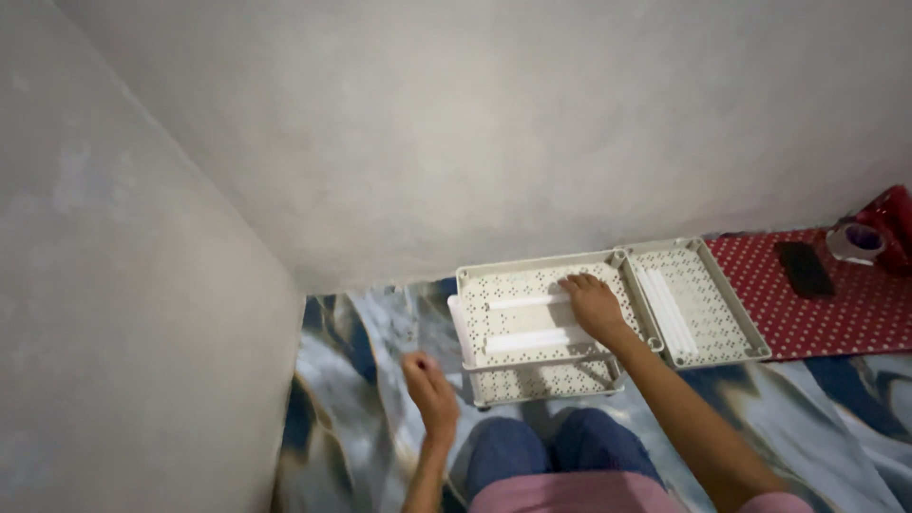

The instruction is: The person assembles a white plastic storage unit by stacking perforated trays, inserting vertical support rods, and attaching a handle. The person works on the floor, aligning parts and securing them into place.

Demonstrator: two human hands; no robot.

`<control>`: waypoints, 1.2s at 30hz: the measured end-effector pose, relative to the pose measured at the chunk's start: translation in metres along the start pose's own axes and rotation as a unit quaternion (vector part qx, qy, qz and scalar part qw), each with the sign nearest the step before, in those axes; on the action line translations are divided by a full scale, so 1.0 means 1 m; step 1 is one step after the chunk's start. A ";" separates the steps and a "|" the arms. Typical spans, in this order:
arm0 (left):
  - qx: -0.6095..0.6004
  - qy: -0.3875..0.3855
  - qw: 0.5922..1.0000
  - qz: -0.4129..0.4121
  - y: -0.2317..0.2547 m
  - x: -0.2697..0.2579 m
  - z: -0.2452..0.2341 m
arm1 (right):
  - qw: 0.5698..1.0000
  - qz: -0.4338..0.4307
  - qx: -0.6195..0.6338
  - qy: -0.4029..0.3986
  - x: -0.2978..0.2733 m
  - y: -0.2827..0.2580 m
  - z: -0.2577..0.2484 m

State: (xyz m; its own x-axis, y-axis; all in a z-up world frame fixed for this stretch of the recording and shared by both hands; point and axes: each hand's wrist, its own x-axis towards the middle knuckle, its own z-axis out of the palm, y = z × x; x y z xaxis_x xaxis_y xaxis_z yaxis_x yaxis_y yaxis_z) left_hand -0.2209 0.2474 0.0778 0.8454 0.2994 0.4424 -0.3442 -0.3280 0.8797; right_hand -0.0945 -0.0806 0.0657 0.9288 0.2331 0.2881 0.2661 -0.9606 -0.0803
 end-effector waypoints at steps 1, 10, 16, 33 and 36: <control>-0.025 0.002 0.999 0.047 0.005 -0.007 0.008 | 1.000 0.012 -0.002 -0.016 -0.002 0.005 0.000; 0.057 -0.220 0.973 0.031 0.069 0.002 0.121 | 0.995 0.081 0.058 -0.030 -0.012 -0.019 -0.053; 0.033 -0.307 0.951 0.026 0.084 0.034 0.182 | 0.913 0.185 0.362 0.031 -0.007 -0.002 -0.096; -0.114 -0.313 0.942 -0.042 0.093 0.020 0.201 | 0.912 0.143 0.373 -0.093 -0.030 0.023 -0.117; -0.147 -0.376 0.914 -0.043 0.107 0.001 0.215 | 0.898 0.190 0.393 -0.061 -0.069 0.039 -0.127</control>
State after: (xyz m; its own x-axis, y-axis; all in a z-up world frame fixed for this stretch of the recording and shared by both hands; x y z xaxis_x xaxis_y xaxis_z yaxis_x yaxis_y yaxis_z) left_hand -0.1687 0.0197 0.1354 0.8782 -0.4237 0.2218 -0.2644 -0.0436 0.9634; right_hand -0.1807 -0.1531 0.1641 0.9996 -0.0270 -0.0058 -0.0204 -0.5826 -0.8125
